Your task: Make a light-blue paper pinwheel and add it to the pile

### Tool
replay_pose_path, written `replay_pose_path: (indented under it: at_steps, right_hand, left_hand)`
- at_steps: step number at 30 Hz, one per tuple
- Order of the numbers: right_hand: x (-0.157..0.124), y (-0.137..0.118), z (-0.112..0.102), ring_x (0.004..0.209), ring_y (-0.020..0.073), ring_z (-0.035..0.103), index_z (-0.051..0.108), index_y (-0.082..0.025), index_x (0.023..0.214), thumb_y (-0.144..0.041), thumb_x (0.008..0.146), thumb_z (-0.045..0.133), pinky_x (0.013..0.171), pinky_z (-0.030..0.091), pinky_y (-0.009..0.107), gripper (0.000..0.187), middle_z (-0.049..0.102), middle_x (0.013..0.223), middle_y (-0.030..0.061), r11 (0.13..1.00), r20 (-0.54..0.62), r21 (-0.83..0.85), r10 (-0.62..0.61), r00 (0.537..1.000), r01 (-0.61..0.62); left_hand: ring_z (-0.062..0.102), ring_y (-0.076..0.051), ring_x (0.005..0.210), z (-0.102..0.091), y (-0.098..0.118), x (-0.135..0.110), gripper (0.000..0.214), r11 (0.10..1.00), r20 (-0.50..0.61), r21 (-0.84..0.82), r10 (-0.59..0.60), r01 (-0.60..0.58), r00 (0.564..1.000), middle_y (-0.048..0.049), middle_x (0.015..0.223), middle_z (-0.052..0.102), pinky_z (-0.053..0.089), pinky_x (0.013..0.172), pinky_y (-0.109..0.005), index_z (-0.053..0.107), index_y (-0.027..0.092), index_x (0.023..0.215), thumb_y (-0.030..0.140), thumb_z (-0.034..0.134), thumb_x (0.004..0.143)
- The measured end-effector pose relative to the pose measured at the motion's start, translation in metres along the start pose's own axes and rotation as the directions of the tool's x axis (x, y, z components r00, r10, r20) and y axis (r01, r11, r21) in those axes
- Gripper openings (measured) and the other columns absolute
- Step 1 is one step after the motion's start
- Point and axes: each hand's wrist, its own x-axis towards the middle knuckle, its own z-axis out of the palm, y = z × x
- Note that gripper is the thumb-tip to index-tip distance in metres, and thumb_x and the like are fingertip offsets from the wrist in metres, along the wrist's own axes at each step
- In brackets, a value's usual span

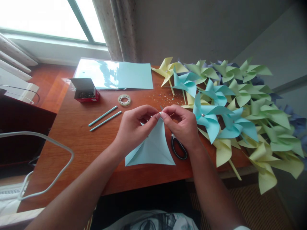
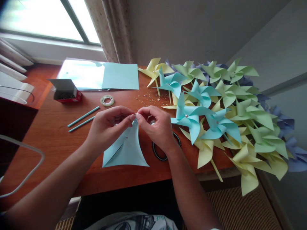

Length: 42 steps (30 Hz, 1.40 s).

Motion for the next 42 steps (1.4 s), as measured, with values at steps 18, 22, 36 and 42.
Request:
replay_pose_path:
  at_steps: [18,22,36,42]
  right_hand:
    - [-0.018,-0.005,-0.028,0.087,0.0193,0.072,0.071,-0.023,0.108,-0.029,0.093,0.062,0.074,0.059,0.032,0.018,0.074,0.101,0.0041,0.969,-0.080,-0.176,0.159,0.984,-0.171]
    - [-0.056,-0.003,-0.051,0.079,0.0223,0.070,0.071,-0.020,0.102,-0.027,0.090,0.064,0.069,0.059,0.037,0.016,0.074,0.101,0.0082,0.782,-0.086,-0.595,0.168,0.982,-0.186]
    - [-0.079,-0.006,-0.033,0.096,0.0355,0.068,0.065,-0.018,0.101,-0.039,0.085,0.067,0.078,0.055,0.047,0.026,0.070,0.099,0.0122,0.445,-0.047,-0.877,0.296,0.954,-0.181]
    - [-0.087,-0.012,-0.040,0.077,0.0283,0.071,0.067,-0.020,0.091,-0.041,0.080,0.067,0.068,0.055,0.042,0.024,0.074,0.088,0.0078,0.566,-0.161,-0.728,0.408,0.899,-0.387]
  left_hand:
    - [0.058,-0.011,0.061,-0.003,0.002,0.000,0.008,0.997,-0.017,0.077,0.022,-0.021,1.000,-0.0012,0.071,0.068,0.047,0.055,-0.022,0.070,0.016,0.083,0.022,0.068,0.088]
    - [0.059,-0.012,0.063,-0.004,0.004,0.001,0.008,0.997,-0.012,0.072,0.022,-0.021,1.000,-0.0015,0.072,0.068,0.048,0.057,-0.023,0.070,0.017,0.083,0.022,0.067,0.088]
    - [0.060,-0.012,0.059,-0.005,0.008,0.002,0.007,0.997,-0.037,0.072,0.011,-0.008,0.999,-0.0006,0.067,0.067,0.046,0.054,-0.023,0.070,0.018,0.080,0.023,0.070,0.086]
    - [0.060,-0.012,0.057,-0.007,0.009,0.001,0.009,0.996,-0.051,0.073,0.045,-0.041,0.998,-0.0001,0.066,0.066,0.047,0.054,-0.023,0.070,0.017,0.080,0.023,0.068,0.087]
